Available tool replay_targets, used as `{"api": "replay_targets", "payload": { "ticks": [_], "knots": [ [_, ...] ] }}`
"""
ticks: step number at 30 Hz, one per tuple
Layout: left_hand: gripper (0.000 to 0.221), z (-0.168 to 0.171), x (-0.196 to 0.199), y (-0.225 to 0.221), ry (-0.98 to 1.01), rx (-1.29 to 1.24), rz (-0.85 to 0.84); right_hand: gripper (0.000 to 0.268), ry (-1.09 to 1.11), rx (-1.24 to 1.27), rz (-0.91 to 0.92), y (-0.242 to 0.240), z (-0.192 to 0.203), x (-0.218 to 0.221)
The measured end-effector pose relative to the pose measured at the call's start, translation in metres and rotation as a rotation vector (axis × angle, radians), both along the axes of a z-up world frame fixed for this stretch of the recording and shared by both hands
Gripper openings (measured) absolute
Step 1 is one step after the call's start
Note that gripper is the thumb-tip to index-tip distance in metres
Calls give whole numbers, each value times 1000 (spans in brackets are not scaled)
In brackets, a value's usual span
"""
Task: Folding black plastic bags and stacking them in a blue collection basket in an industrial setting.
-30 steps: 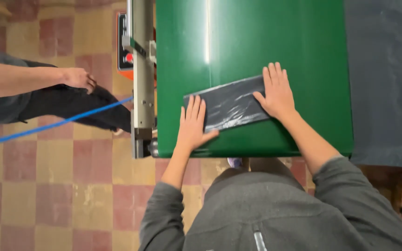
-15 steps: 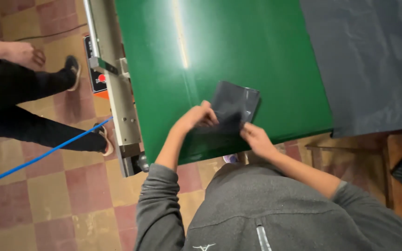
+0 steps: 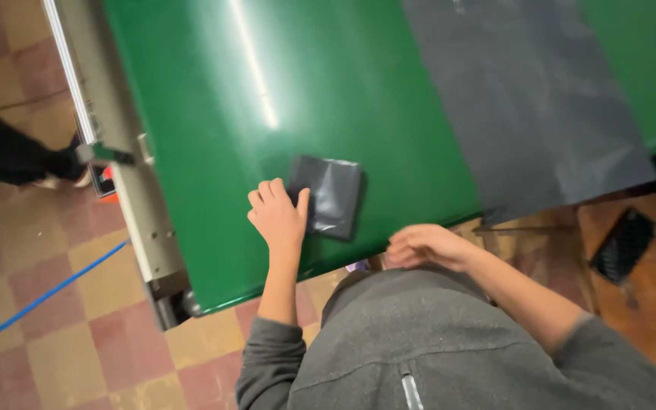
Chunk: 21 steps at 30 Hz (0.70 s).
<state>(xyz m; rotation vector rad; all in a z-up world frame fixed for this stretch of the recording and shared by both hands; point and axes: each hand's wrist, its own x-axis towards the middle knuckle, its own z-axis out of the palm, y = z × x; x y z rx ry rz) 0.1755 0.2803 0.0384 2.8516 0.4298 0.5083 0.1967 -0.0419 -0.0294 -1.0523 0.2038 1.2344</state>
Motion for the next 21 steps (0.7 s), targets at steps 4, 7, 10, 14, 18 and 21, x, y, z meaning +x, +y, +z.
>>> {"api": "replay_targets", "payload": {
  "ticks": [4, 7, 10, 14, 18, 21],
  "knots": [
    [39, 32, 25, -99, 133, -184, -449, 35, -16, -307, -105, -115, -37, -19],
    [67, 18, 35, -194, -7, 46, -895, 41, -48, -300, -452, -165, -51, -7],
    [60, -9, 52, -252, -84, 119, -1043, 42, -143, -211, -674, -199, -55, 6],
    [41, -33, 88, -289, -163, 70, -1145, 39, -253, -254, -717, -249, -87, 16],
    [29, -8, 104, -297, 147, -387, -1172, 46, -627, -638, -670, -311, -75, 38],
    [25, 31, 107, -285, 286, -730, -1070, 60, -986, -713, -691, -342, -11, 72]
  ]
}}
